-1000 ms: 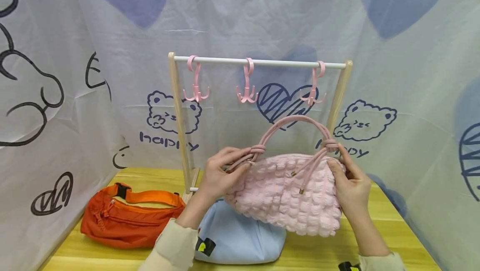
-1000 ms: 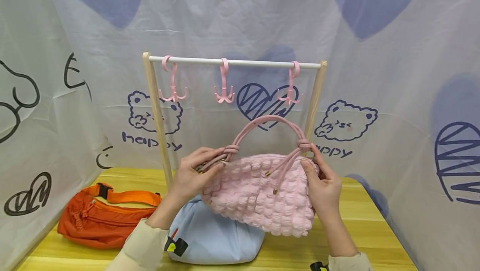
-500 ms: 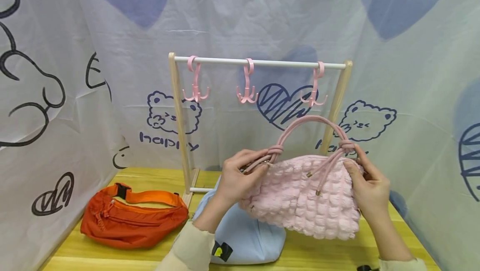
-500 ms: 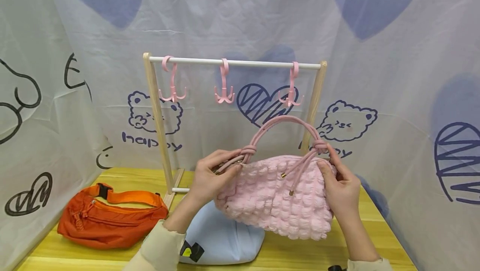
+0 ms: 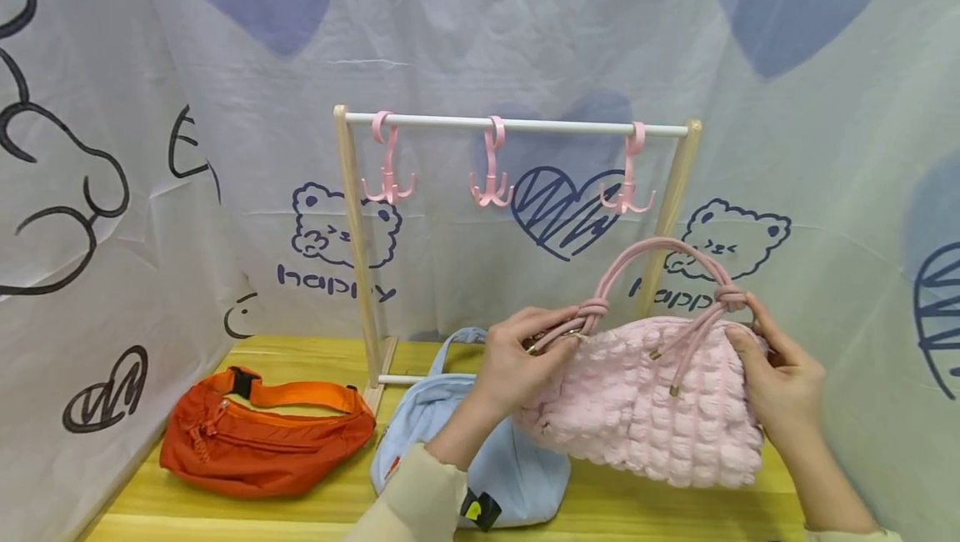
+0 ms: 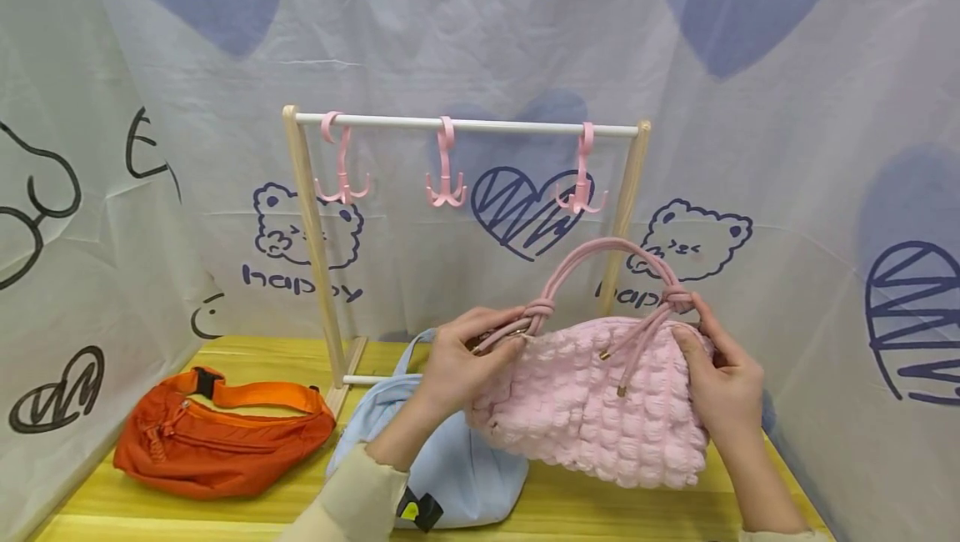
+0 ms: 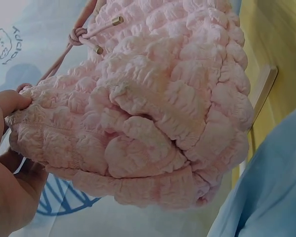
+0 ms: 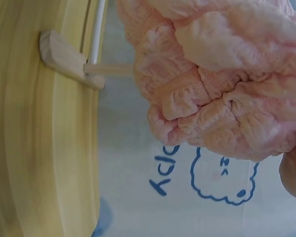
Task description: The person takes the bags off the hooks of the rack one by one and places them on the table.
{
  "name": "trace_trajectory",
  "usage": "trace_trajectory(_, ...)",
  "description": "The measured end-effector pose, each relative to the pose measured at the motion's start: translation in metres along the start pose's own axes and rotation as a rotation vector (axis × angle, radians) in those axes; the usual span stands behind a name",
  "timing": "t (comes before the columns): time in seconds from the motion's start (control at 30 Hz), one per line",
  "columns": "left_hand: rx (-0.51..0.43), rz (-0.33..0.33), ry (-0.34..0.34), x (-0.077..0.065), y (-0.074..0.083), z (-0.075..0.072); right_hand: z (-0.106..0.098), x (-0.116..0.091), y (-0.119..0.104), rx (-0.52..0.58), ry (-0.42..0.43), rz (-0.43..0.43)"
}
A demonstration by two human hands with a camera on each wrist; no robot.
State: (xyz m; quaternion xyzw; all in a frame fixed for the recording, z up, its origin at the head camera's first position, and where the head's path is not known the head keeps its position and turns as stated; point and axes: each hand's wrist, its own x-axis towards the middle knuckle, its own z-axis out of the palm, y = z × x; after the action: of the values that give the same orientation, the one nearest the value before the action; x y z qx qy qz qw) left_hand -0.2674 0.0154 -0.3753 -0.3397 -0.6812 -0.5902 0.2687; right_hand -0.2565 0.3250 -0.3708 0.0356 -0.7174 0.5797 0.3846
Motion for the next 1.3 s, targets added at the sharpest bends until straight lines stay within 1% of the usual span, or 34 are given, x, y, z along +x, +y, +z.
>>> trace_trajectory(0.17,0.009,-0.031,-0.016,-0.001,0.000,0.013,-0.012,0.002,0.009,-0.107,0.006,0.020)
trace_trajectory(0.43,0.029,-0.126,-0.050,-0.001,0.000,0.035,-0.032,0.007,0.021,-0.170,0.008,0.039)
trace_trajectory(0.6,-0.005,-0.176,-0.047,-0.004,-0.004,0.049,-0.040,0.010,0.028,-0.202,-0.001,0.014)
trace_trajectory(0.7,-0.038,-0.223,-0.049,-0.006,-0.005,0.056,-0.046,0.013,0.032,-0.233,-0.013,0.028)
trace_trajectory(0.8,-0.054,-0.263,-0.054,-0.007,-0.006,0.062,-0.052,0.016,0.037,-0.259,-0.043,0.044)
trace_trajectory(0.97,-0.059,-0.299,-0.052,-0.010,-0.012,0.073,-0.062,0.021,0.045,-0.281,-0.094,0.066)
trace_trajectory(1.03,-0.078,-0.324,-0.055,-0.011,-0.015,0.078,-0.065,0.023,0.048,-0.311,-0.107,0.057)
trace_trajectory(1.17,-0.146,-0.402,-0.052,-0.013,-0.018,0.087,-0.071,0.028,0.056,-0.385,-0.143,0.012)
trace_trajectory(1.27,-0.183,-0.459,-0.053,-0.014,-0.022,0.093,-0.075,0.032,0.061,-0.440,-0.189,-0.023)
trace_trajectory(1.3,-0.188,-0.465,-0.054,-0.015,-0.023,0.095,-0.076,0.033,0.062,-0.454,-0.202,-0.030)
